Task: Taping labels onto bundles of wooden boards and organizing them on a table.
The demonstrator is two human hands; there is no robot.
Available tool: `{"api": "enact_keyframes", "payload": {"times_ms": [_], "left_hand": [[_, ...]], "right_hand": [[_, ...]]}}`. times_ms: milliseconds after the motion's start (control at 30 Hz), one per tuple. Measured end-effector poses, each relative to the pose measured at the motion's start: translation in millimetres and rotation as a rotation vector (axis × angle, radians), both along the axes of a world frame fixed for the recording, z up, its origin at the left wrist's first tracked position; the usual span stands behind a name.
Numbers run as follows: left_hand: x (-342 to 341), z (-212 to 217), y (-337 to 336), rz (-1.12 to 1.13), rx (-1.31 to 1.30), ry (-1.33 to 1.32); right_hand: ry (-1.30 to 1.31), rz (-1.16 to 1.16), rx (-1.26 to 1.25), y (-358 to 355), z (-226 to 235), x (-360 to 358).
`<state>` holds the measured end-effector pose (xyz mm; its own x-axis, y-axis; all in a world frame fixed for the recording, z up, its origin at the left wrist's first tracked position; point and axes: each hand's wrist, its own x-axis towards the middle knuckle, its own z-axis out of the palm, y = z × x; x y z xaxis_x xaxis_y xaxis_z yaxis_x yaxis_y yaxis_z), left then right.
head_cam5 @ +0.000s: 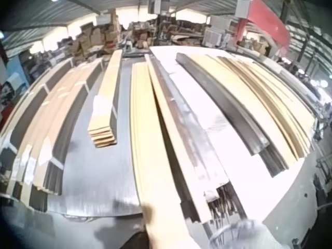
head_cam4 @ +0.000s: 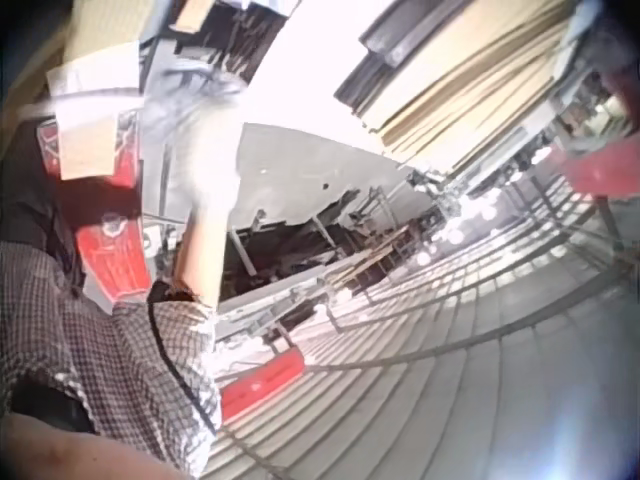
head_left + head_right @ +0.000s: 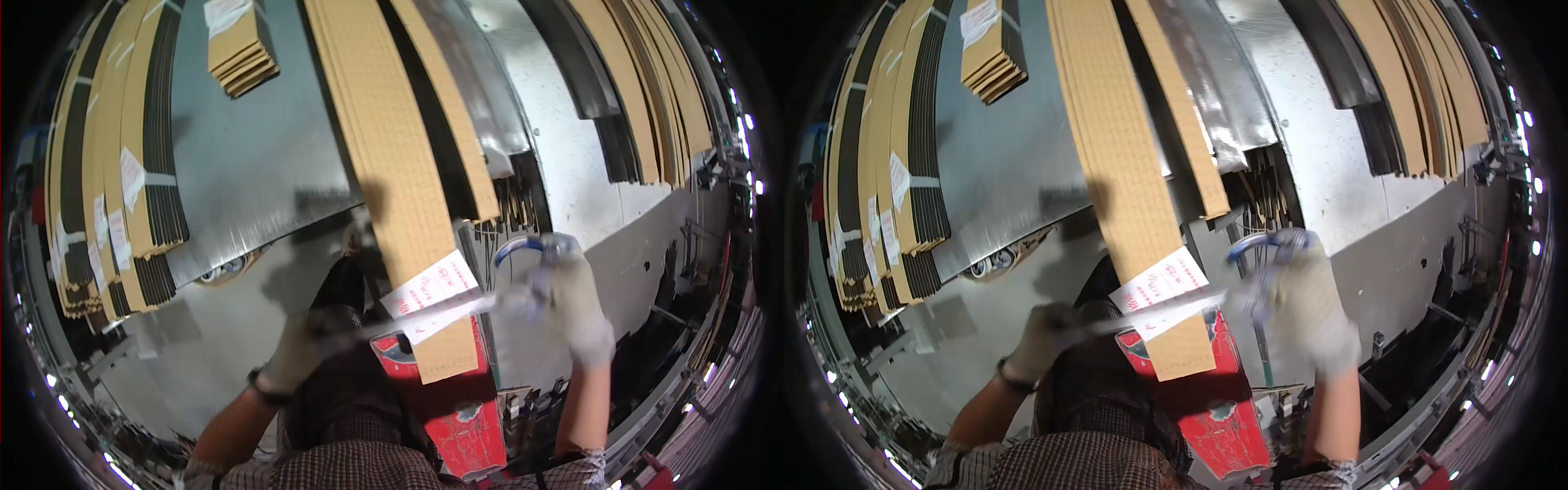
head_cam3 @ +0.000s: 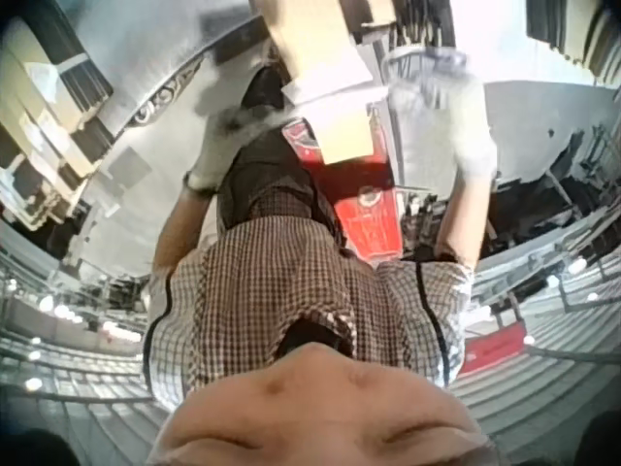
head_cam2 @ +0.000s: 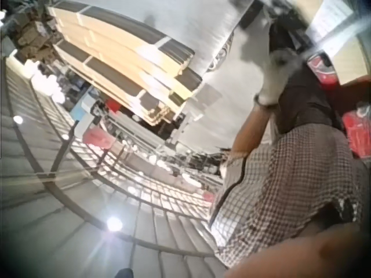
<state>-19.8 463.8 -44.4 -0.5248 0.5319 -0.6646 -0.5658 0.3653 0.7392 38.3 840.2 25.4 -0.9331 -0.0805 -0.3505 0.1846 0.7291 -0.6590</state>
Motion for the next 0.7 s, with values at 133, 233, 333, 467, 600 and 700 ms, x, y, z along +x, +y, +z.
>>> {"api": "enact_keyframes", "payload": {"times_ms": [133, 233, 333, 467, 600, 700], "left_hand": [[16.5, -156.1, 82.3, -0.001, 0.37, -0.219], [30.1, -246.7, 100.3, 0.513, 0.562, -1.173], [64.2, -282.5, 148.2, 0.355, 0.825, -0.727], [67.3, -306.6, 99.2, 0.081, 0.675, -0.305], [15.6, -108.5, 11.9, -0.022, 0.262, -0.16], [28.8, -16.1, 38.1, -0.061, 0.119, 0.417]], "right_hand": [[-0.065, -0.268, -0.551, 1.0, -128.8, 38.6], [-0.313, -0.423, -0.685, -6.9, -131.3, 38.7], [-0.221, -0.423, -0.431, -27.9, -111.9, 21.7], [0.254, -0.685, 0.218, -120.1, -23.9, -6.5], [0.17, -0.647, 0.158, -149.8, -48.4, 32.2], [0.272, -0.701, 0.189, -163.8, -58.6, 34.3]]}}
